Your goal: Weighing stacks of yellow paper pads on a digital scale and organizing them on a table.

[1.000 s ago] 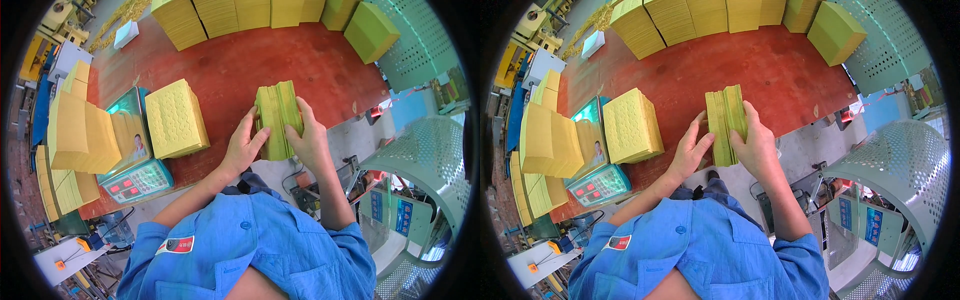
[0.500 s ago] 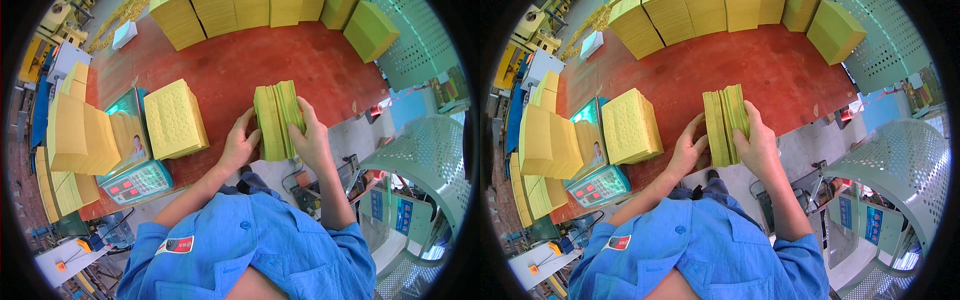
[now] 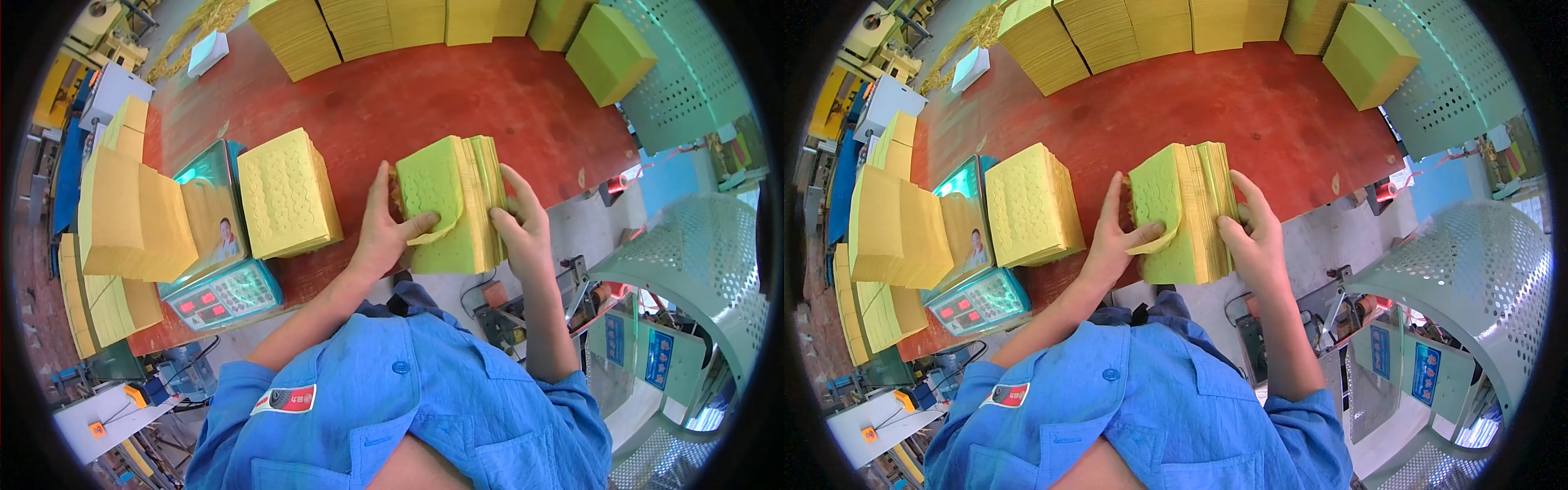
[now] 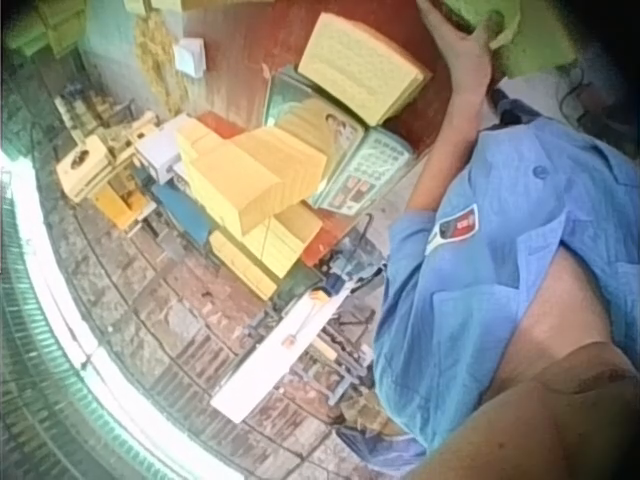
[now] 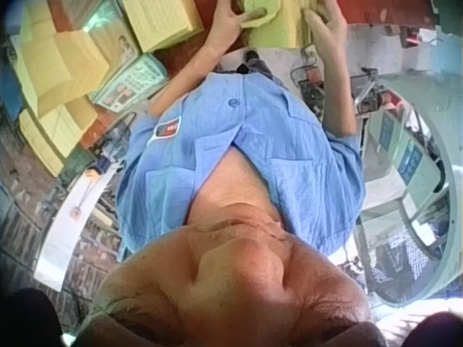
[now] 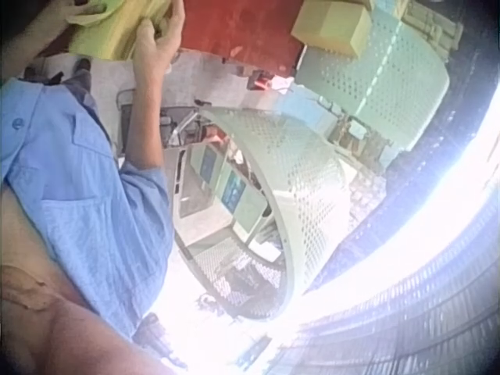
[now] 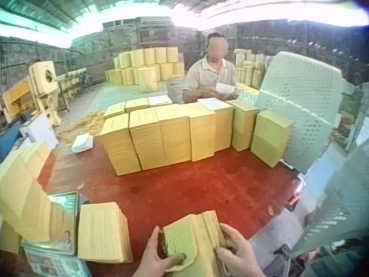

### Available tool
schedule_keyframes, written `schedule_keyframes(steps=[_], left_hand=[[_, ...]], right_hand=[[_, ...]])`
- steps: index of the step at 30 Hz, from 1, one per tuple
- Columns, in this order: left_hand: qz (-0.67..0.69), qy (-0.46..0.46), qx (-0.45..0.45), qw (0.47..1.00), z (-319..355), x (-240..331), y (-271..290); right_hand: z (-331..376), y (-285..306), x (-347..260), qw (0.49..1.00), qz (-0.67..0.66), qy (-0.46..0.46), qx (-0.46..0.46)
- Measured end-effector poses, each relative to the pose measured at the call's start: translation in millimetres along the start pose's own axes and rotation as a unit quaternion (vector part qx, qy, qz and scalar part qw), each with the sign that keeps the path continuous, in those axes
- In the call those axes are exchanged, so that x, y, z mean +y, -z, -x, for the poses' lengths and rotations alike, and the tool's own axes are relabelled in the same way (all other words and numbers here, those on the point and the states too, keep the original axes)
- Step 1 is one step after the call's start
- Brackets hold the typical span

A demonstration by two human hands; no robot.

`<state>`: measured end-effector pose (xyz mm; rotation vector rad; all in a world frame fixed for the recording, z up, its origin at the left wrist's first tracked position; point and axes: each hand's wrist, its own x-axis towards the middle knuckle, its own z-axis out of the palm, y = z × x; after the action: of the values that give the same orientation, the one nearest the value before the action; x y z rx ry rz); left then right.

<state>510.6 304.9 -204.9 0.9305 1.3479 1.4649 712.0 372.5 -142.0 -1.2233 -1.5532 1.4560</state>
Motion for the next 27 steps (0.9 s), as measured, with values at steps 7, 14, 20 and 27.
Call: schedule_keyframes(steps=[7,14,20,27], left_hand=[[-0.439,-0.21,0.017,0.874,13,59,-6],[-0.35,-0.364,0.025,0.863,37,82,-12],[-0.088,-0.03,0.132,0.987,48,41,14],[0.097,0.228,-0.037,0.968,7,33,-2]], right_hand=[[5,-7,24,0.986,-0.164,-0.022,0.009],[11,-8,57,0.932,-0.352,-0.085,0.024],[13,-3,64,0.922,-0.378,-0.064,0.051],[13,-3,60,0.926,-0.376,-0.026,0.02]])
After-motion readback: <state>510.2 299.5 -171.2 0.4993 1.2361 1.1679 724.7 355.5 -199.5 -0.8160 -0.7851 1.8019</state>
